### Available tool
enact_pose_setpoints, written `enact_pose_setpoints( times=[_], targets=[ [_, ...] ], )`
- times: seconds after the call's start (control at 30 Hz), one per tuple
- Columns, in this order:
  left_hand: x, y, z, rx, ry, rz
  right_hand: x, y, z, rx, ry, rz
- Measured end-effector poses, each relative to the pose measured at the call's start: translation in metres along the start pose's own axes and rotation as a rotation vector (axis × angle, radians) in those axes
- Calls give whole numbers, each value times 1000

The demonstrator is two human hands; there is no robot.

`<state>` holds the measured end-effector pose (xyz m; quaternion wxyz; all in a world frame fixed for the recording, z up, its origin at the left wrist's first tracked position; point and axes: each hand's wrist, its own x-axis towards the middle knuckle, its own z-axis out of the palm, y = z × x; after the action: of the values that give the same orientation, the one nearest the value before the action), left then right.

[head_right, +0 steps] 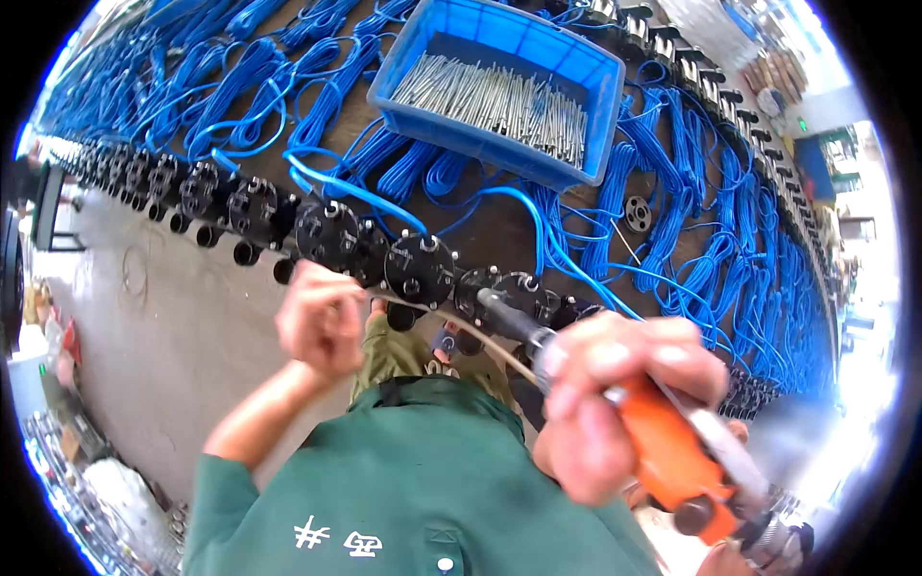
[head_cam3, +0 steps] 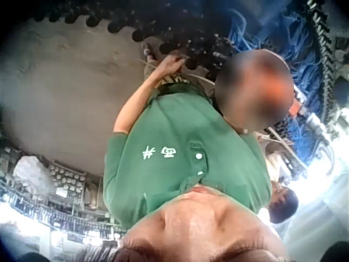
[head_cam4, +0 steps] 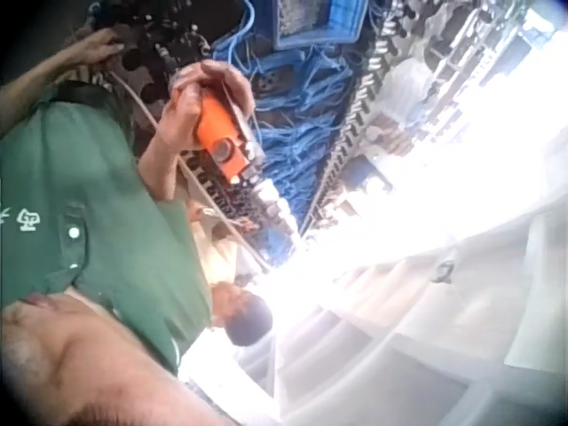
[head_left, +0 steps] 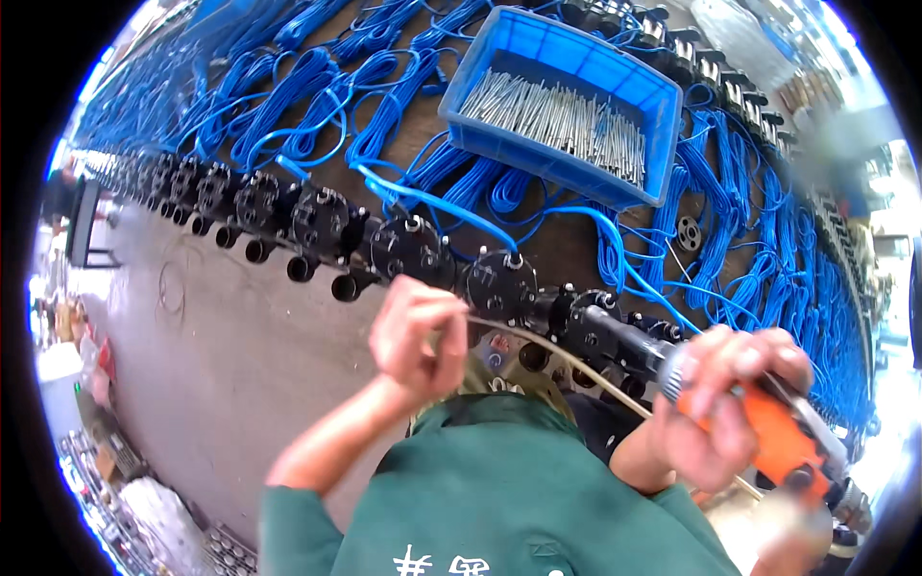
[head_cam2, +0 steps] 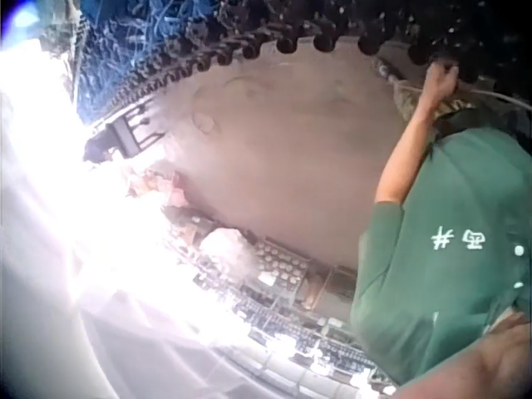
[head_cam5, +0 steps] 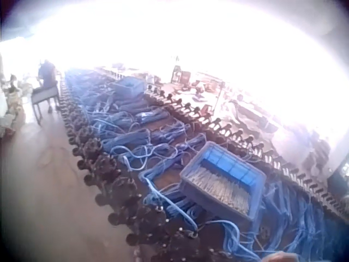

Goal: The person assembles components of water pumps on a production line using a pneumatic screwdriver, handling wires and metallic pins.

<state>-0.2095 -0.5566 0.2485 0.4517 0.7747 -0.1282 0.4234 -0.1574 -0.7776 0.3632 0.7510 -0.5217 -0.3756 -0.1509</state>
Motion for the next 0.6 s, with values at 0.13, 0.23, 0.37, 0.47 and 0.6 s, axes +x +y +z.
enact_pose_setpoints(
  times=[0.13,0.23,0.37,0.47,0.6],
  targets=[
    [-147,18,60,275,-136,-469,-6,-26,-7,70,57,54],
    [-173,10,77,431,-220,-503,-18,-28,-6,66,147,157],
    [-184,-1,63,274,-351,-676,-34,-18,-7,67,125,215],
    [-207,-8,78,-545,-344,-1284,-44,-2,-3,33,87,274],
    [-214,-17,121,-1638,705,-1712,-59,17,4,-54,15,360]
  ],
)
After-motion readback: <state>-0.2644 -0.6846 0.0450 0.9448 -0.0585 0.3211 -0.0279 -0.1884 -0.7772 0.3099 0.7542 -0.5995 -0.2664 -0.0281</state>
